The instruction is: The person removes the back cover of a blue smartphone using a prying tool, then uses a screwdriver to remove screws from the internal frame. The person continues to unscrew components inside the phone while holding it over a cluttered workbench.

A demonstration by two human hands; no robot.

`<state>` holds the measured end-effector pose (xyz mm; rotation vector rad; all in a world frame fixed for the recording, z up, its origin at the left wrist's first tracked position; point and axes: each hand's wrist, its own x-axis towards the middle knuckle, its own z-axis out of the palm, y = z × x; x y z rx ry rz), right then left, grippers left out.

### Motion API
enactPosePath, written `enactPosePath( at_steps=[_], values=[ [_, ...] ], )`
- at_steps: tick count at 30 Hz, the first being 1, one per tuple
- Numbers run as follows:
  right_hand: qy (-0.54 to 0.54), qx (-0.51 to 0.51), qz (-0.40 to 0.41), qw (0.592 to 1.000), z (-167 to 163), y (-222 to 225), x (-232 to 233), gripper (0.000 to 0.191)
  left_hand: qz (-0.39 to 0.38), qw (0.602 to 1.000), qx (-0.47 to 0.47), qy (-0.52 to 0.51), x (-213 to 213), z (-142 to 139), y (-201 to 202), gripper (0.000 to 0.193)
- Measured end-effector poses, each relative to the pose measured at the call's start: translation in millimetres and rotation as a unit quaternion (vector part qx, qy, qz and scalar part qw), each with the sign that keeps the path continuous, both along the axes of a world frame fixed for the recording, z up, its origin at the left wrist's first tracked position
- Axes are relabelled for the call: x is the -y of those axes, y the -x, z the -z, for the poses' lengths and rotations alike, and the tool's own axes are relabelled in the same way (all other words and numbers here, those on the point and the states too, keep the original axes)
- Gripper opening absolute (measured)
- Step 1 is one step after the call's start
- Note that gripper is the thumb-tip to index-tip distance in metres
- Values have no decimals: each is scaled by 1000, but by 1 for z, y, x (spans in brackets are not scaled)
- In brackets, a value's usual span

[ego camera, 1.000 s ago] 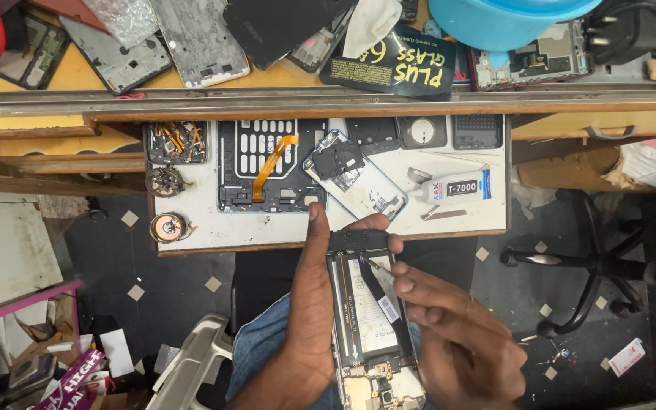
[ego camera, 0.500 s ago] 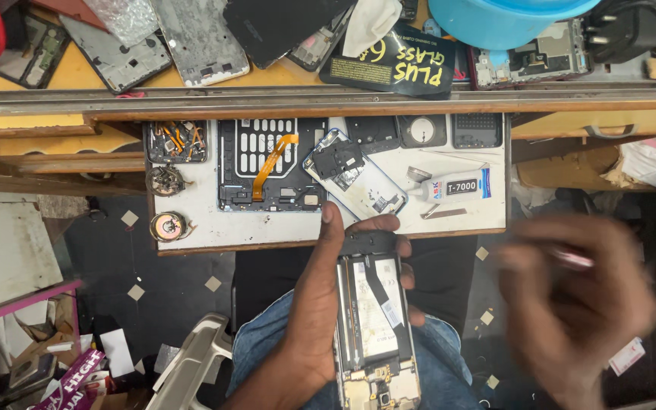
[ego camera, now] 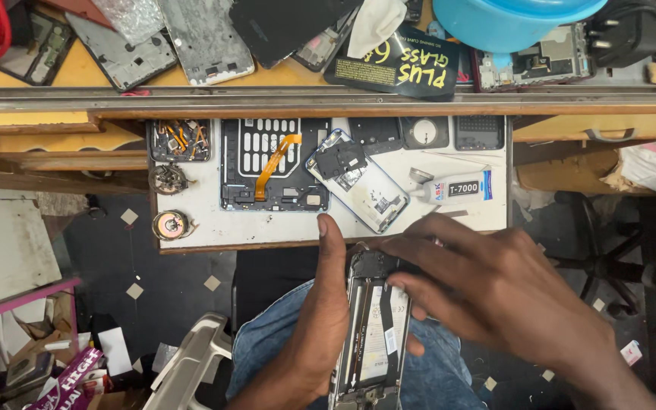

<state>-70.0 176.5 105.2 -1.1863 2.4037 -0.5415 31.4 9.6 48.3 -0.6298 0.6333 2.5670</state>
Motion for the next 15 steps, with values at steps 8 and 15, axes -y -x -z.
enactPosePath(
  at_steps=[8, 15],
  values=[
    [64, -236, -85, 966, 13, -15, -2, 30, -2, 1000, 7, 14, -3, -2, -1, 100],
    [98, -232, -67, 966, 12, -17, 0, 33, -19, 1000, 23, -7, -3, -3, -1, 86]
  ],
)
